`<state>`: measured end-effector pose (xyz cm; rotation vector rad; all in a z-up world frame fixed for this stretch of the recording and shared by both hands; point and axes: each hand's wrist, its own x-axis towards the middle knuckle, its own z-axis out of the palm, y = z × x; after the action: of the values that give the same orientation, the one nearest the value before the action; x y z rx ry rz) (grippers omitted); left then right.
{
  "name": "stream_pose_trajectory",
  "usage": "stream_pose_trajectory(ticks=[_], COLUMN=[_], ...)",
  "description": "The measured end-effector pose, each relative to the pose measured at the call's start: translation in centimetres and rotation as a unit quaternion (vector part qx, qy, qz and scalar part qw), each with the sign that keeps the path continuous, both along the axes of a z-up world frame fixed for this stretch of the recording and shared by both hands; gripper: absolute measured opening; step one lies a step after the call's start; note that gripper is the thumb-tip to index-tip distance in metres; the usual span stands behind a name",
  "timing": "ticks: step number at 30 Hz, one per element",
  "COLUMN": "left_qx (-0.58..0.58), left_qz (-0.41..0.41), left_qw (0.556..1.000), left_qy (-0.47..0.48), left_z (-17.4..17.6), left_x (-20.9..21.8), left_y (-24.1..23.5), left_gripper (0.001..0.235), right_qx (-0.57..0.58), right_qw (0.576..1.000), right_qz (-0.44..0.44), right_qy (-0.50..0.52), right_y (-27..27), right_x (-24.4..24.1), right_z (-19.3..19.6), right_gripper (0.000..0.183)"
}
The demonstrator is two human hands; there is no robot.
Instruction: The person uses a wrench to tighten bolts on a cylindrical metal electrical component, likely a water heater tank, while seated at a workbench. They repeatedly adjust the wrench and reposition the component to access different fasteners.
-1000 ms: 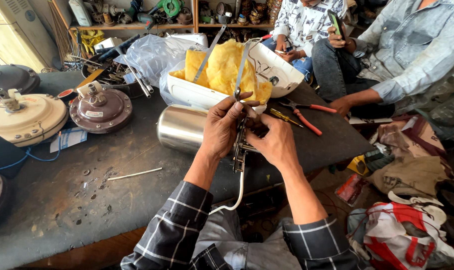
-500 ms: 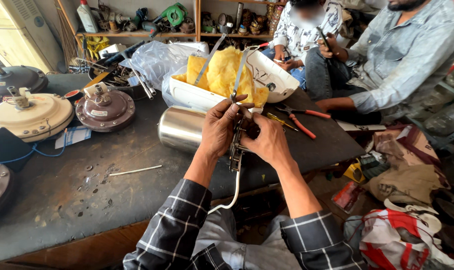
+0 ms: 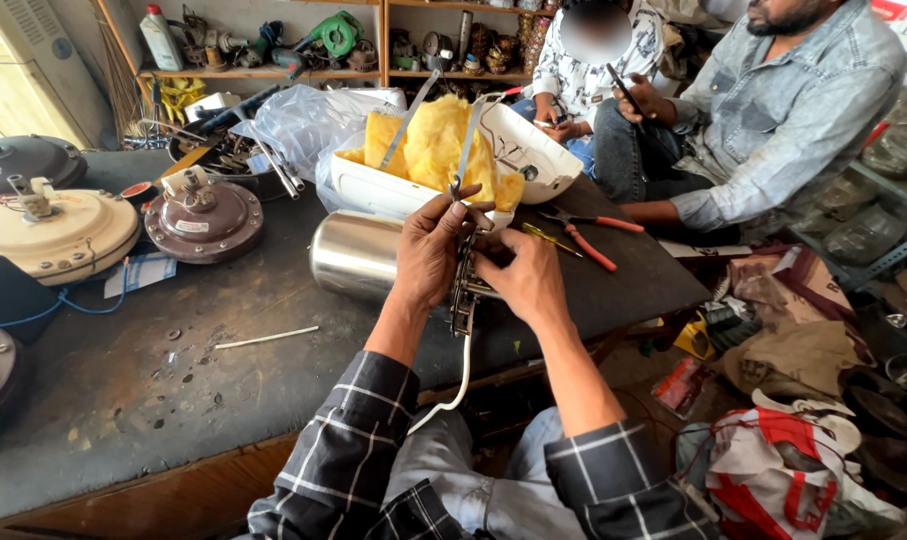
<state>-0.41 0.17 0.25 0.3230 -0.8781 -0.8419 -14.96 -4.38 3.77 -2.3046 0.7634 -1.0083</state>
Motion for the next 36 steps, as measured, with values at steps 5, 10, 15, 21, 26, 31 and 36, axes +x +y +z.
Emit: stream_pose_trajectory(ticks=[5,10,15,21,26,31,36], left_qx=[-0.001,0.029,0.000,0.009,0.004,0.008,0.004], left_qz=[0.000,-0.008,-0.005,0.001,0.002,-0.007,-0.010], left_qw=[1.000,0.999,1.000,1.000,1.000,1.000,1.000], left_qy=[0.000,0.023,0.005,0.004,0.007,0.020,0.020], left_z=[0.1,0.3,0.2,-0.3,-0.2,0.0,0.1], left_x=[0.0,-0.2,-0.2,-0.1,-0.3,-0.4,-0.4], left_y=[0.1,0.5,0.3,0.4,0.6,0.7,0.6], left_gripper=[0.037,0.038,0.039,0.039,0.039,0.038,0.039], right_qx=[-0.043,-0.079,-0.073,0.074,0.137,0.091,-0.010], right_qw=[0.999,0.994,0.995,0.990,0.978,0.990,0.996], right_qz=[0.021,0.068,0.050,0.079,0.105,0.064,0.058], right_qy=[0.009,-0.021,-0.035,-0.094,-0.115,-0.090,-0.069], right_y=[-0.8,-0.8,-0.2,-0.2,-0.8,-0.6,-0.3], right_x=[0.4,0.3,0.0,-0.1,0.1,0.4,0.6], right_z=[0.1,0.1,-0.1,-0.8,-1.1,-1.0,-0.2], right_gripper=[0.021,0.027,0.023,0.018,0.022,0.038,0.044])
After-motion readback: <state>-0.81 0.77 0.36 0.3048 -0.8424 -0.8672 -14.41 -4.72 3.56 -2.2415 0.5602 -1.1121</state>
